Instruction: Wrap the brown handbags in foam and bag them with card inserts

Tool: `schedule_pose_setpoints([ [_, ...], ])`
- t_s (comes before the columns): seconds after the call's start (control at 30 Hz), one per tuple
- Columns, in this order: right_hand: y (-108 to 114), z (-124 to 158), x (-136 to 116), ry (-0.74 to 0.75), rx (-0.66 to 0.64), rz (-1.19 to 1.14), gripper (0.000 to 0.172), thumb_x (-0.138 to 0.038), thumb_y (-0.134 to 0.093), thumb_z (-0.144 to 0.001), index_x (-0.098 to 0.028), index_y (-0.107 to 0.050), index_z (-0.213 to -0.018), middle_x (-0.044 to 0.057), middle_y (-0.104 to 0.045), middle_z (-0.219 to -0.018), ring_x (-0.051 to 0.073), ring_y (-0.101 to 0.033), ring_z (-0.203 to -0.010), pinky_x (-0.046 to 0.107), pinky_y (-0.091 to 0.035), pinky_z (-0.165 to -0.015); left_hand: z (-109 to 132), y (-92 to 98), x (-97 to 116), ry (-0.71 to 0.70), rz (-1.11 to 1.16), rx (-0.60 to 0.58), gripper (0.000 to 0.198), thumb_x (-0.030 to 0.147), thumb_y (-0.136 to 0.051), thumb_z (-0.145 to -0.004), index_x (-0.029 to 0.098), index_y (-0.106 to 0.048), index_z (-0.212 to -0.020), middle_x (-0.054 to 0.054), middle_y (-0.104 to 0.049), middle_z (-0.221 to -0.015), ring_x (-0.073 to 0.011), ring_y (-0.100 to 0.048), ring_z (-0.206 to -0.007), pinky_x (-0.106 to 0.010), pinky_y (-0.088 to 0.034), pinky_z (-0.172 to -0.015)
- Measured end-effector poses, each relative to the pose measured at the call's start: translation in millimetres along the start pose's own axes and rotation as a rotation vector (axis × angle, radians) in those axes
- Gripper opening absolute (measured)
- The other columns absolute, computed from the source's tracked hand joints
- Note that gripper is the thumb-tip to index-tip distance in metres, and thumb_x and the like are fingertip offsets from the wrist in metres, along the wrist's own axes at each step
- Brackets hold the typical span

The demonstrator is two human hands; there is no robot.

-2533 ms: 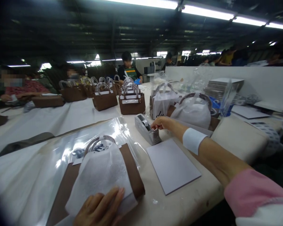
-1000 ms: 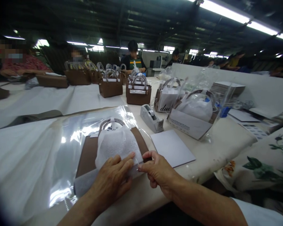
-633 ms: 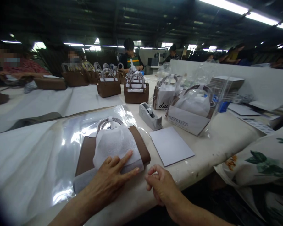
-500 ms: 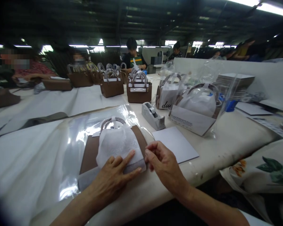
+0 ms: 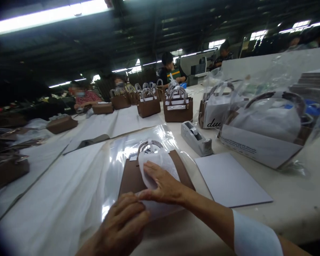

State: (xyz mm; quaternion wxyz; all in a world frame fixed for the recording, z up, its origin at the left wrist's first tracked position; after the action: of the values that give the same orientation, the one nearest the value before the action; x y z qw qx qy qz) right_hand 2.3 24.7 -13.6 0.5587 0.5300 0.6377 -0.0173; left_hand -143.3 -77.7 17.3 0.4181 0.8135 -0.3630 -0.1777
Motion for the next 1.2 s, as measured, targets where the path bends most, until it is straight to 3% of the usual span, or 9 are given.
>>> schedule_pose_setpoints([
  [0.07, -7, -2, -2, -0.006, 0.065, 0.082, 0.084, -0.059, -0.061, -0.065, -0.016, -0.037, -0.133, 0.014, -0.04, -0.134, 0.031, -0.034, -0.125, 0.044, -0.035, -0.101, 19, 11.9, -11, 0.277, -0.075, 0.127, 0.023, 0.015, -0.054, -0.077, 0.017, -0.052, -0.099, -0.007, -0.057, -0.093, -0.0183, -0.052, -0.091, -0.035, -0.046, -0.08],
  [0.2, -19, -6, -4, -0.043, 0.159, 0.134, 0.058, -0.036, -0.043, -0.087, -0.022, -0.023, -0.14, 0.008, -0.036, -0.138, 0.023, -0.03, -0.128, 0.041, -0.032, -0.104, 54, 16.3, -22, 0.69, -0.039, -0.06, 0.02, 0.029, -0.056, -0.078, 0.019, -0.053, -0.095, -0.012, -0.047, -0.122, -0.0237, -0.047, -0.112, -0.04, -0.046, -0.088],
  [0.33, -20, -4, -5, 0.048, 0.078, 0.213, 0.054, -0.026, -0.032, -0.091, -0.022, -0.015, -0.142, 0.003, -0.017, -0.146, 0.017, -0.016, -0.133, 0.038, -0.023, -0.109, 56, 11.8, -19, 0.722, 0.188, -0.078, 0.01, 0.024, -0.048, -0.083, 0.02, -0.056, -0.08, -0.008, -0.033, -0.138, -0.022, -0.038, -0.122, -0.037, -0.04, -0.096],
  [0.47, -18, 0, -5, 0.144, -0.093, 0.311, 0.054, -0.028, -0.032, -0.091, -0.019, -0.015, -0.141, 0.004, -0.019, -0.145, 0.016, -0.015, -0.134, 0.041, -0.018, -0.11, 41, 2.5, -27, 0.815, 0.338, -0.069, 0.011, 0.026, -0.052, -0.081, 0.019, -0.059, -0.079, -0.008, -0.016, -0.146, -0.0263, -0.029, -0.129, -0.04, -0.034, -0.1],
  [0.6, -17, 3, -6, 0.211, -0.141, 0.342, 0.052, -0.028, -0.034, -0.091, -0.015, -0.021, -0.14, 0.007, -0.022, -0.144, 0.017, -0.016, -0.133, 0.041, -0.018, -0.11, 38, -11.9, -40, 1.037, 0.53, -0.024, 0.012, 0.03, -0.058, -0.076, 0.019, -0.061, -0.075, -0.009, -0.042, -0.133, -0.0259, -0.03, -0.128, -0.04, -0.03, -0.102],
  [0.7, -19, 5, -9, 0.294, -0.191, 0.348, 0.053, -0.024, -0.038, -0.089, -0.015, -0.024, -0.139, 0.008, -0.024, -0.143, 0.017, -0.018, -0.133, 0.038, -0.021, -0.11, 39, -17.8, -42, 1.091, 0.666, 0.051, 0.012, 0.03, -0.06, -0.074, 0.018, -0.061, -0.072, -0.006, -0.057, -0.112, -0.0228, -0.044, -0.117, -0.038, -0.029, -0.102],
  [0.87, -25, 7, -11, 0.406, -0.319, 0.485, 0.051, -0.019, -0.041, -0.087, -0.01, -0.03, -0.137, 0.012, -0.033, -0.139, 0.018, -0.027, -0.13, 0.036, -0.029, -0.107, 37, -18.7, -40, 1.16, 0.839, 0.132, 0.016, 0.029, -0.061, -0.071, 0.015, -0.061, -0.064, -0.003, -0.056, -0.097, -0.0168, -0.056, -0.092, -0.024, -0.046, -0.079],
  [1.03, -28, 8, -8, 0.52, -0.379, 0.568, 0.049, -0.012, -0.039, -0.085, -0.007, -0.033, -0.134, 0.014, -0.036, -0.137, 0.021, -0.027, -0.13, 0.039, -0.03, -0.107, 38, -19.2, -45, 1.219, 0.853, 0.102, 0.018, 0.03, -0.061, -0.069, 0.015, -0.061, -0.059, -0.001, -0.057, -0.083, -0.0102, -0.056, -0.067, -0.018, -0.044, -0.057],
  [1.2, -28, 11, -9, 0.563, -0.449, 0.585, 0.051, -0.013, -0.04, -0.084, -0.007, -0.033, -0.134, 0.013, -0.032, -0.139, 0.023, -0.019, -0.132, 0.04, -0.027, -0.108, 39, -15.4, -48, 1.207, 0.854, 0.017, 0.017, 0.029, -0.058, -0.071, 0.014, -0.062, -0.064, -0.001, -0.057, -0.075, -0.0093, -0.055, -0.065, -0.017, -0.043, -0.056],
])
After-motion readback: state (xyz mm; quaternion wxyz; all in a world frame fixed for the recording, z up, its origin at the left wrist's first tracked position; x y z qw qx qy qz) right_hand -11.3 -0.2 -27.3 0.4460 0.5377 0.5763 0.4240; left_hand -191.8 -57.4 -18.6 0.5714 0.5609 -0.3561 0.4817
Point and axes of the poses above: each hand's wrist, its own z-axis away from the middle knuckle, its own y-axis out of the back of the hand, x = y × z, the point moved 1 cm from there along -z, towards the middle knuckle
